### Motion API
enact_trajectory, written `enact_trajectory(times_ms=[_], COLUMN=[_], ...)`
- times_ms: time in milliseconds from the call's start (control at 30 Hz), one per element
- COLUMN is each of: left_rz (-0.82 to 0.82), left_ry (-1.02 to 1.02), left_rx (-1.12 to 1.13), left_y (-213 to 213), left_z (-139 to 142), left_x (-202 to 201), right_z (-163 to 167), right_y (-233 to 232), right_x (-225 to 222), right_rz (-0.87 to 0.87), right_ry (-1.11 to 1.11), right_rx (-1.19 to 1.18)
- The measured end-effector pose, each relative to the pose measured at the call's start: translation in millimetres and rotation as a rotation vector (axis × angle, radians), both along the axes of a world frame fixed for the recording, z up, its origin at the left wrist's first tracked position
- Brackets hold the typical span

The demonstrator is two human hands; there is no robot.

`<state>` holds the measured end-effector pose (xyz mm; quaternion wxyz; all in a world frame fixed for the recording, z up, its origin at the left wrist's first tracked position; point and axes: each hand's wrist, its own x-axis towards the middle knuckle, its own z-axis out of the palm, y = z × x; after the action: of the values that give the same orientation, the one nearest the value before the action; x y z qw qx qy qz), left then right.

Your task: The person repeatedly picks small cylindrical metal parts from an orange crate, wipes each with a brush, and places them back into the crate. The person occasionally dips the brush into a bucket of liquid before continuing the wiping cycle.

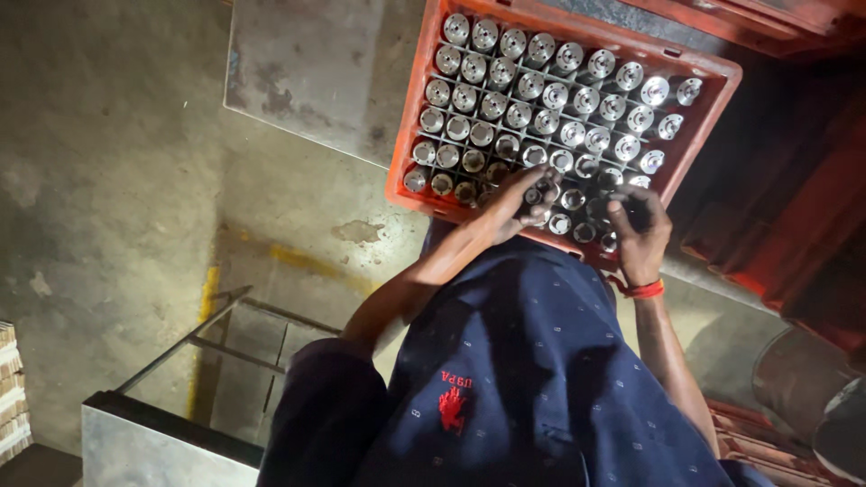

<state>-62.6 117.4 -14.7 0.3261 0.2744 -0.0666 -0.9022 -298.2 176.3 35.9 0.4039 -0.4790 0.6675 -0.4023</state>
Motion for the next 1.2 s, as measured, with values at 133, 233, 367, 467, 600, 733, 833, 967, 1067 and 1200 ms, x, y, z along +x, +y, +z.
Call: enact_trajectory(times_ms=[133, 233, 367, 467, 600, 733, 833, 967, 1067, 1200], left_rz=[0.207, 0.388, 0.530, 0.524, 0.514, 0.487, 0.483, 0.481, 0.477, 0.439], left_ry=[0.085, 0.232, 0.292, 0.320, 0.167, 0.114, 0.144, 0.150, 0.097, -0.052], left_rx=[0.136, 0.175, 0.225, 0.167, 0.092, 0.133, 0.112, 0.032, 0.025, 0.047], left_y=[-3.9, -5.6, -6.1, -3.8, 0.1, 7.5, 11.7, 12.2, 10.8, 10.4], left_z=[-0.4, 0.6, 5.1, 9.4, 12.3, 13.6, 15.3, 19.9, 23.9, 25.3], left_x=[15.0, 34.3, 50.1, 52.4, 48.0, 43.1, 39.5, 37.0, 37.1, 36.9], right_z=[3.0, 6.3, 12.5, 22.0, 36.5, 32.2, 12.7, -16.6, -26.3, -26.1], right_y=[-11.5, -26.6, -45.9, -68.6, -99.1, -110.7, -114.5, -127.1, -127.2, -101.1], right_x=[9.1, 16.7, 28.4, 28.2, 20.0, 20.3, 26.7, 30.6, 23.7, -2.5], right_rz=[0.012, 0.056, 0.223, 0.449, 0.738, 1.093, 1.190, 1.354, 1.311, 0.826], right_ry=[0.119, 0.065, 0.152, 0.331, 0.428, 0.733, 0.975, 1.434, 1.330, 0.548], right_rx=[-0.015, 0.032, 0.021, -0.091, -0.223, -0.212, -0.248, -0.253, -0.234, -0.220])
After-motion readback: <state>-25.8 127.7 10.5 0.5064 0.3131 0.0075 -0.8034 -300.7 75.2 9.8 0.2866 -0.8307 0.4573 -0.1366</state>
